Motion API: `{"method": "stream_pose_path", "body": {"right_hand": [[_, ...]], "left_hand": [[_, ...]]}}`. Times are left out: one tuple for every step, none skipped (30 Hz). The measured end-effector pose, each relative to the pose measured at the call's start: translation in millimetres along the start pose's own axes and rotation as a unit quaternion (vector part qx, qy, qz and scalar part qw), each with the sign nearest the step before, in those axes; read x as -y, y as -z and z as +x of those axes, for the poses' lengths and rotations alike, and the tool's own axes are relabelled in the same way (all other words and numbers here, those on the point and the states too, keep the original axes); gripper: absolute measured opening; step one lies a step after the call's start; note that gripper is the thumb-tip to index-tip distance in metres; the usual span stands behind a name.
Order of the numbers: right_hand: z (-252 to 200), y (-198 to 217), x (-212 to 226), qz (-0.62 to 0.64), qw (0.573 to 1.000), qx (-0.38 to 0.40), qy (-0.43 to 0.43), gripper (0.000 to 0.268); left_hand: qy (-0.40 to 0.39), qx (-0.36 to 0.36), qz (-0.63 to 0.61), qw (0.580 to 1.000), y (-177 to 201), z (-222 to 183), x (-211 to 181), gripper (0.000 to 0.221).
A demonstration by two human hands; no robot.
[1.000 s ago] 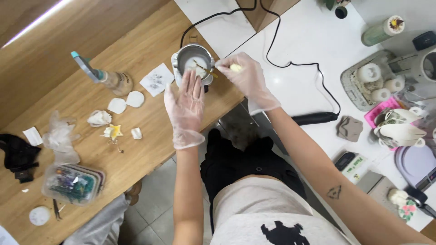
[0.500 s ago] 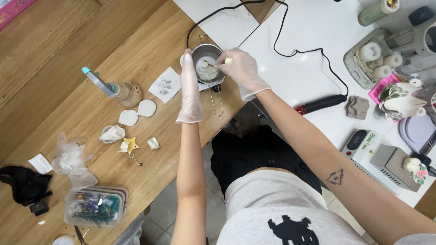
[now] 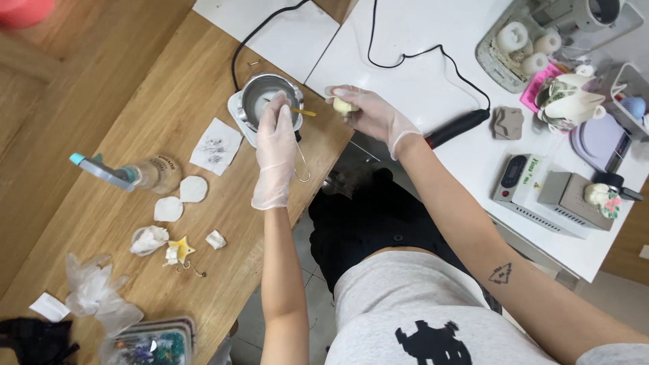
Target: Shaping and carving wax pieces to create decorative floral elements for candles.
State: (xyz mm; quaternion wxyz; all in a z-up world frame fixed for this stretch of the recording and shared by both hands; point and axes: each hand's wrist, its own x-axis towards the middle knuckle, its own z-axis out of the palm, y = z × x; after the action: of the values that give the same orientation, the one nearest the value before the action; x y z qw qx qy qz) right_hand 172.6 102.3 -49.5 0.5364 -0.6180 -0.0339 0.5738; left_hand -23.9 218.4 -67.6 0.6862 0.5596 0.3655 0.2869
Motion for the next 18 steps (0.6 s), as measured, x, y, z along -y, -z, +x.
{"method": "stream_pose_path", "body": {"right_hand": [[-7.3, 8.9, -2.3, 0.004, 1.0, -0.006, 0.0, 0.038], [-13.3, 17.9, -2.6, 0.028, 0.999, -0.02, -0.003, 0.037], [-20.1, 27.2, -3.0, 0.052, 0.998, -0.034, -0.006, 0.037], [-26.1, 31.5, -5.7, 0.055, 0.998, -0.035, -0.004, 0.037], [-32.4, 36.0, -8.3, 0.034, 0.998, -0.056, 0.001, 0.038], [-40.4, 41.9, -11.0, 0.012, 0.997, -0.078, 0.005, 0.038], [-46.3, 50.3, -16.1, 0.014, 0.997, -0.081, 0.005, 0.038], [-50.8, 59.7, -19.3, 0.041, 0.997, -0.059, 0.007, 0.039], [-55.6, 70.0, -22.2, 0.067, 0.997, -0.037, 0.01, 0.039], [-58.2, 84.0, -29.0, 0.068, 0.997, -0.039, 0.011, 0.039], [-60.8, 98.8, -35.2, 0.126, 0.992, 0.0, 0.012, 0.039], [-61.8, 112.6, -40.5, 0.185, 0.982, 0.039, 0.015, 0.038], [-65.4, 121.5, -39.8, 0.187, 0.981, 0.038, 0.019, 0.038], [-69.5, 130.4, -40.6, 0.216, 0.976, 0.029, 0.013, 0.037], [-73.7, 140.2, -41.2, 0.244, 0.969, 0.02, 0.008, 0.036], [-75.3, 152.1, -38.0, 0.248, 0.968, 0.019, 0.013, 0.036], [-76.8, 165.0, -34.7, 0.239, 0.97, -0.029, 0.007, 0.036], [-82.3, 179.4, -34.7, 0.231, 0.969, -0.082, -0.002, 0.036]], "left_hand": [[0.003, 0.007, 0.0, 1.0, -8.5, -4.0, -3.4, 0.038], [0.046, 0.014, -0.053, 0.997, -17.5, -7.1, -7.6, 0.039], [0.089, 0.021, -0.104, 0.99, -27.1, -10.9, -12.2, 0.041], [0.088, 0.024, -0.102, 0.991, -38.5, -16.4, -12.7, 0.041], [0.145, 0.049, -0.155, 0.976, -50.1, -22.2, -13.3, 0.043], [0.203, 0.073, -0.207, 0.954, -63.3, -29.6, -13.6, 0.045], [0.204, 0.076, -0.206, 0.954, -74.8, -36.5, -5.6, 0.045], [0.236, 0.102, -0.218, 0.941, -87.5, -41.5, 2.2, 0.047], [0.268, 0.128, -0.229, 0.927, -101.1, -46.6, 10.0, 0.048], [0.268, 0.131, -0.228, 0.927, -113.0, -51.3, 22.8, 0.048], [0.295, 0.13, -0.233, 0.917, -125.8, -55.7, 35.4, 0.049], [0.321, 0.13, -0.236, 0.908, -137.7, -57.8, 47.6, 0.049], [0.32, 0.134, -0.234, 0.908, -147.3, -60.5, 51.2, 0.049], [0.335, 0.125, -0.234, 0.904, -156.6, -63.9, 55.4, 0.048], [0.351, 0.117, -0.235, 0.899, -166.7, -67.4, 59.7, 0.046], [0.349, 0.122, -0.23, 0.9, -176.5, -66.8, 63.3, 0.046], [0.356, 0.122, -0.21, 0.903, -187.1, -66.0, 67.3, 0.045], [0.366, 0.124, -0.19, 0.902, -198.8, -69.7, 72.5, 0.043]]}}
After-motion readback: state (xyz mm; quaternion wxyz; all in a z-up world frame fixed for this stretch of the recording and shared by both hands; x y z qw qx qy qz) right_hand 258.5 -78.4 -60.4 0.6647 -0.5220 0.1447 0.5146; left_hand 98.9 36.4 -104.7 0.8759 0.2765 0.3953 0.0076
